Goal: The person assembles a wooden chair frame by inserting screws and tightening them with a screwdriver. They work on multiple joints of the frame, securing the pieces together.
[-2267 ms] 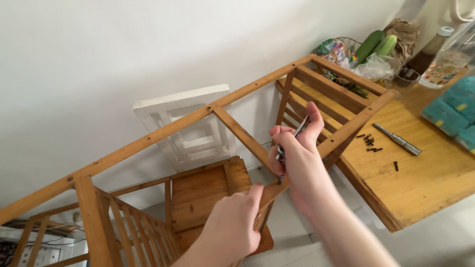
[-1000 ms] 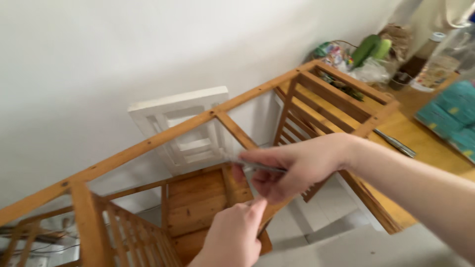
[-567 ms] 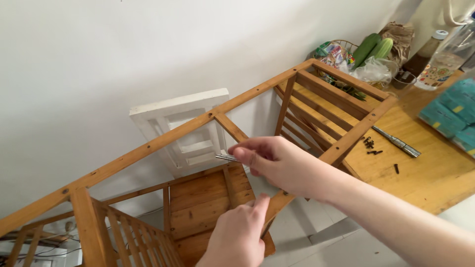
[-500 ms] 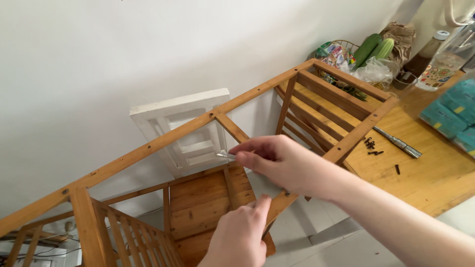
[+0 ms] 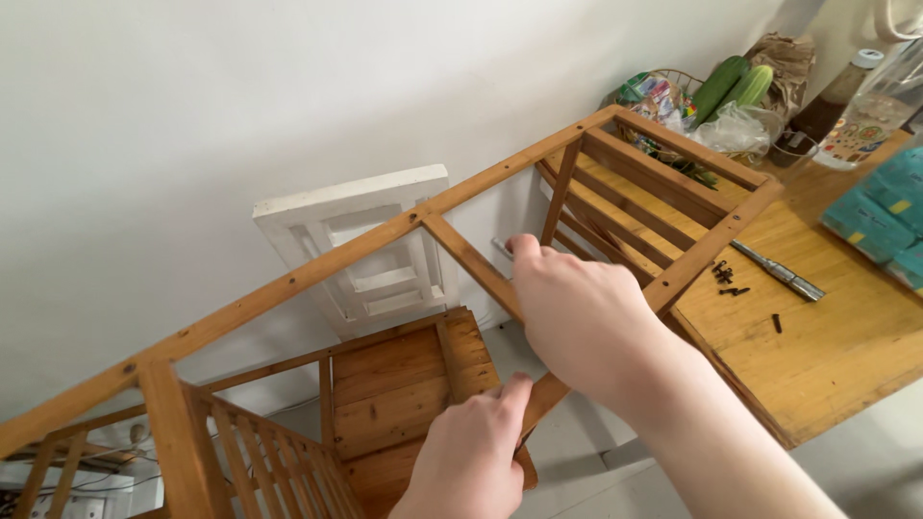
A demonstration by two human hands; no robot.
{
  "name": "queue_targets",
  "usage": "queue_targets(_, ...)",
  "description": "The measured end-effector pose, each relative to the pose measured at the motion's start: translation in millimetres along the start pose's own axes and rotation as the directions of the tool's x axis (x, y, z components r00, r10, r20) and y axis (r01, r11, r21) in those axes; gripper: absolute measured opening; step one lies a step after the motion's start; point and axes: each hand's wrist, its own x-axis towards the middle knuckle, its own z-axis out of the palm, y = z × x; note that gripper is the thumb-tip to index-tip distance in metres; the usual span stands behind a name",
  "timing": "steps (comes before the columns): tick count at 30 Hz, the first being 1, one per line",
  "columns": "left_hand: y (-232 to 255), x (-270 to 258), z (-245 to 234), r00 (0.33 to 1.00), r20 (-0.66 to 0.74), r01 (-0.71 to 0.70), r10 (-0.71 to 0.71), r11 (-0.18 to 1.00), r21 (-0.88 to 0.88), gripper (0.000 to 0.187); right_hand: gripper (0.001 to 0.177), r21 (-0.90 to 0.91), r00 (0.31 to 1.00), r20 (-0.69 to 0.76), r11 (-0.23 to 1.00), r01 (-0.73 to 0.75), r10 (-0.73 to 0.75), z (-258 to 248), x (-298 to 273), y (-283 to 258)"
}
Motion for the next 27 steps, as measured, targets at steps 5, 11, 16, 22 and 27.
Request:
queue_targets(5, -3.3, -1.4, 5.7, 1.000, -0.006, -0.005, 0.005, 1.000, -0.009, 0.071, 0.054, -0.297, 0.998, 0.055, 0.955, -0.003, 0.020, -8.3, -11.1, -18.3)
queue_targets(11, -4.9, 1.4, 7.7, 0.994, -0.112, -0.009, 0.006, 1.000, -0.026, 0.055, 0.048, -0.276, 0.996, 0.094, 0.961, 0.015, 0.011, -0.4, -23.7, -32.7)
queue_targets(16, -4.6, 2.0, 7.2, 0.998, -0.066, 0.014, -0.011, 0.999, 0.046, 0.029, 0.027, -0.017, 0.953, -0.156, 0.966, 0.258, -0.258, 11.1, -15.1, -28.7)
queue_targets(22, -0.2, -7.3, 6.0, 0.999, -0.050, 0.003, -0.008, 0.996, -0.091, 0.054, 0.028, 0.074, 0.888, -0.289, 0.917, 0.393, -0.357, 5.1, -1.0, -13.1)
queue_targets(27, 4.3, -11.8, 10.0, 0.991, -0.117, -0.081, 0.065, 0.986, -0.145, 0.071, 0.028, 0.124, 0.843, -0.371, 0.878, 0.462, -0.391, 1.6, -16.4, 4.9)
